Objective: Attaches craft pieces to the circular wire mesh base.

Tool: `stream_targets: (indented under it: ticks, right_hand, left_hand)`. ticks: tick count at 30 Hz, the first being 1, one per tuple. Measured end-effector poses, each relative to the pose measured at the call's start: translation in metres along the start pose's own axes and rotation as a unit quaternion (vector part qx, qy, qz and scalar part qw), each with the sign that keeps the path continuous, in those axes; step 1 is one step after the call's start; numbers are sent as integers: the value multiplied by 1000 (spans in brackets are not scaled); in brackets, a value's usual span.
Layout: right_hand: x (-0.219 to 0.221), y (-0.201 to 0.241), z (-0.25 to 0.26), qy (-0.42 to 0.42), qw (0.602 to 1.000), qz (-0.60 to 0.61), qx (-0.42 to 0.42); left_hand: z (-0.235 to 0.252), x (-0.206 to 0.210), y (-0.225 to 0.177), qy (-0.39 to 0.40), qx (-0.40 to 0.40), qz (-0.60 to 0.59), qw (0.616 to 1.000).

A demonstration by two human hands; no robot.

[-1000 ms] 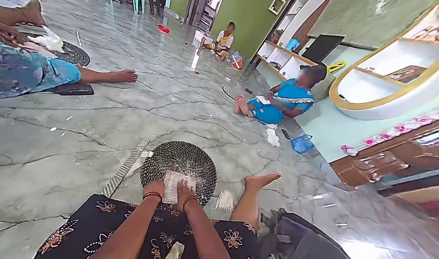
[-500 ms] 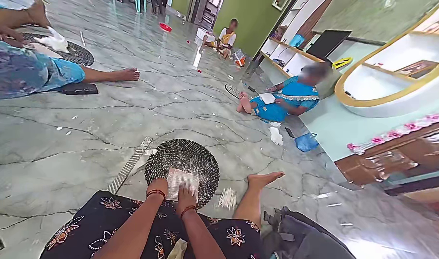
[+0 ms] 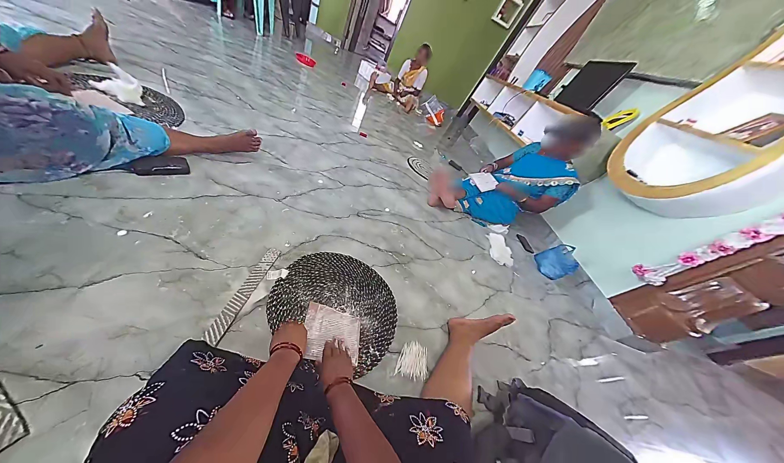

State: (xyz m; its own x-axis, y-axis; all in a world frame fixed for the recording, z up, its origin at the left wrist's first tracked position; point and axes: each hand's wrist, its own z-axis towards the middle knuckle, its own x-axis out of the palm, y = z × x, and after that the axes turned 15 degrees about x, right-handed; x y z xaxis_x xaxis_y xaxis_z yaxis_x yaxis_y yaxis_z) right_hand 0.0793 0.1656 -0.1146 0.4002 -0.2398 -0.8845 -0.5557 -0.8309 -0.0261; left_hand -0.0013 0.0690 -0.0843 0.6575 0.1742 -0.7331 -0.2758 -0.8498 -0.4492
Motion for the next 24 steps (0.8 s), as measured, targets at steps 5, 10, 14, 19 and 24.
stream_targets:
  ticks: [5,10,14,19,24]
  right_hand:
    - [-21,-8,9,28,999,-42,-15]
    - [-22,-14,26,40,997,-43,-42]
    - [-1,-10,13,3,1000,15,-17]
    - [-7,-2,-4,4,1000,7,12]
    - [-26,-6,20,47,997,-57,-33]
  left_hand:
    - [3,2,4,-4,3,-11,1000]
    - [13,-2,5,-18,-7,-15,1000]
    - [9,-2,0,-15,-13,-12,1000]
    - [-1,-1,0,4,-3,9,1000]
    - [9,-3,2,-9,-5,-1,1000]
